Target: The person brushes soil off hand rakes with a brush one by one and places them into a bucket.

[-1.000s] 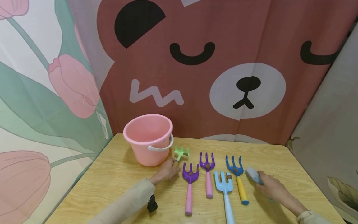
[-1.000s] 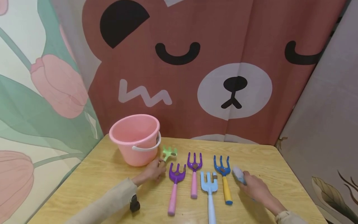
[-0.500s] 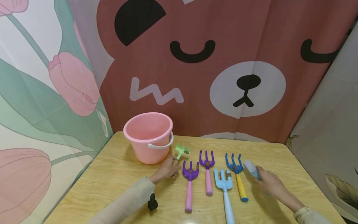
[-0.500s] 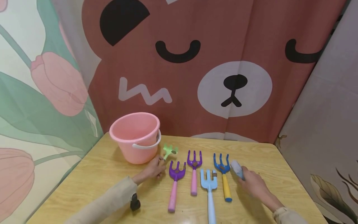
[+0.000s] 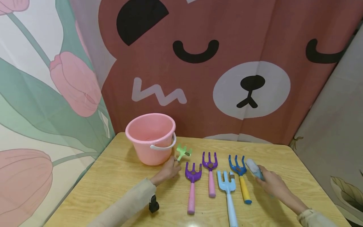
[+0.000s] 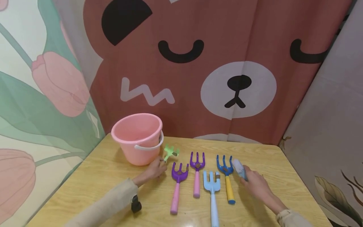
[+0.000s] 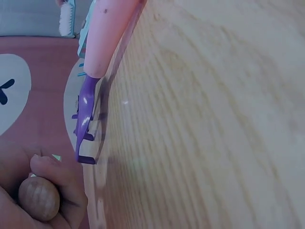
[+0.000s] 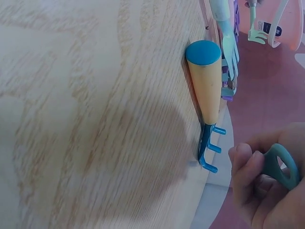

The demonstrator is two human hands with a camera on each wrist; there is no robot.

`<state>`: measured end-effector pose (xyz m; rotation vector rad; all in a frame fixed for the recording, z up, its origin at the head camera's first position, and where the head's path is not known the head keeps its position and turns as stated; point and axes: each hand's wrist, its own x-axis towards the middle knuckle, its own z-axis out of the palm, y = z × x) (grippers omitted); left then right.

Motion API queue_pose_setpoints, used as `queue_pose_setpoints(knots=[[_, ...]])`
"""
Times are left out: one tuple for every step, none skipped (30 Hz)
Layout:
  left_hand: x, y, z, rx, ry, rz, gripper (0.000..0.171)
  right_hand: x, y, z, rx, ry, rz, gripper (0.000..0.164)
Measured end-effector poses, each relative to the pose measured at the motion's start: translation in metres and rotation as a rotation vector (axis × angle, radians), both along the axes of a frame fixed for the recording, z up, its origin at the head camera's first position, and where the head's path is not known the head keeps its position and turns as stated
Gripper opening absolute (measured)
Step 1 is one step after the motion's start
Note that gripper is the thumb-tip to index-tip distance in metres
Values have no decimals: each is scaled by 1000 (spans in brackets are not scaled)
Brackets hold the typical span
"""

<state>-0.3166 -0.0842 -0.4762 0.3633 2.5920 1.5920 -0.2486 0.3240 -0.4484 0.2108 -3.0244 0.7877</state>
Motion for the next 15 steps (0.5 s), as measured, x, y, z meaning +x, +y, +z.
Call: queue_pose_setpoints(knots=[[0,0,1,-29,-5,11,25,0,0,0,-9,1,1,57],[0,0,2,-53,-9,20,26,0,-1,0,-20,-2,3,57],[-1,0,2,-72,-13,26,25,0,-1,0,-33,-7,7,57],[-1,0,3,-81,-22,28,24,0,-2,-1,-48,-11,10,57],[-1,0,3,-87,-27,28,22,0,-2,-1,-65,-20,13,57],[-1,0,3,-89,-31,29,21,0,-3,-1,-81,-21,16,57],[-1,0,3,-87,-27,27,20,-1,-4,-1,-100,-26,19,57],[-2,0,3,-80,-30,23,19,-1,-4,0,-116,-32,20,57],[-2,0,3,-75,-29,19,18,-1,-5,0,-131,-34,24,56],[-2,0,3,-67,-32,13,17,-1,-6,0,-145,-33,28,55],[-2,0,3,-59,-34,9,17,-1,-6,0,-159,-37,30,54],[-3,1,3,-52,-35,3,16,-2,-7,1,-169,-37,33,54],[-3,1,3,-46,-37,-4,16,-2,-7,1,-176,-39,37,53],[-4,1,3,-41,-46,-8,16,-2,-8,1,-181,-40,40,52],[-4,1,3,-35,-47,-11,17,-2,-8,1,-184,-41,45,52]])
